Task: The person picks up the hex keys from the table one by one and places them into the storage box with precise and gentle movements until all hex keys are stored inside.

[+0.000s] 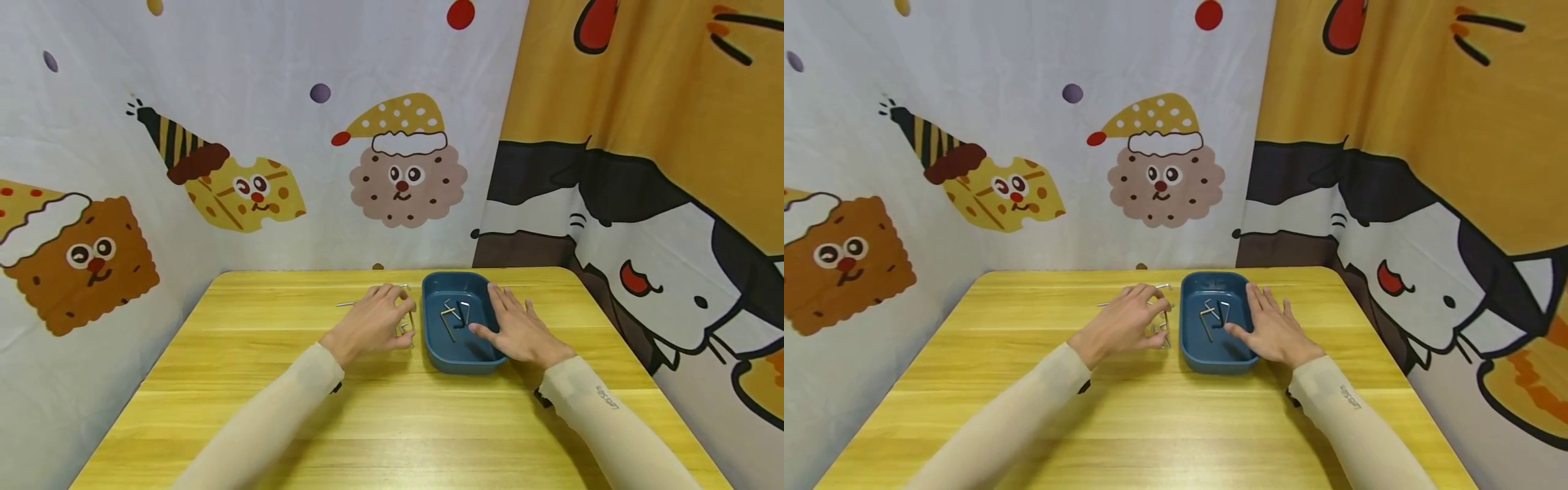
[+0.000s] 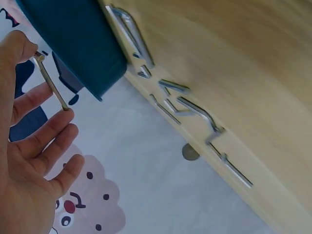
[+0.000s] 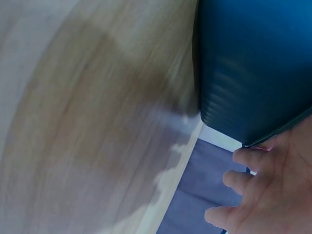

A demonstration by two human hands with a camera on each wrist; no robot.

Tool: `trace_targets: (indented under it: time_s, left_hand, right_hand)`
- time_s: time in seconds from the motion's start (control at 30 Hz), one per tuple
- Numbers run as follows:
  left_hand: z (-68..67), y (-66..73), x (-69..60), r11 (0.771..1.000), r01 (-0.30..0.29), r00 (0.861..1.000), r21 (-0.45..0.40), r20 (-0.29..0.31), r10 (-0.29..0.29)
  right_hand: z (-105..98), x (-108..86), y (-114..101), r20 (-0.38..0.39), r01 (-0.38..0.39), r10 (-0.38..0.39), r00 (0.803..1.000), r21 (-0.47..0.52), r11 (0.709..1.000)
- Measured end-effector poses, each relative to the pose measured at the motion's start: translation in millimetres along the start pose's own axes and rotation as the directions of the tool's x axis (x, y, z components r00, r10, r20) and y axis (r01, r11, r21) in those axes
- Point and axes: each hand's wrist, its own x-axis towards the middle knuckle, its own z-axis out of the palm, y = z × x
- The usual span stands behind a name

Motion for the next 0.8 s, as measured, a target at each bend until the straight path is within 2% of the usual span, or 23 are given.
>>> trace_targets:
  time_s: [0.17,0.33,0.8]
  left_hand:
    - [-0.3,5.9,15.5,1.000,0.008,1.000,-0.005,0.018,-0.008]
    - [-0.8,11.7,29.0,0.999,0.016,0.999,-0.046,0.033,-0.015]
    - [-4.9,19.4,55.3,0.996,0.023,0.995,-0.087,0.099,-0.014]
  right_hand:
    - [-0.1,-0.2,0.3,-0.001,-0.002,0.002,1.000,-0.003,1.000]
    - [0.2,0.2,0.5,-0.001,-0.005,0.005,1.000,-0.002,1.000]
    - [1.4,0.4,0.9,-0.010,-0.002,0.002,1.000,-0.008,1.000]
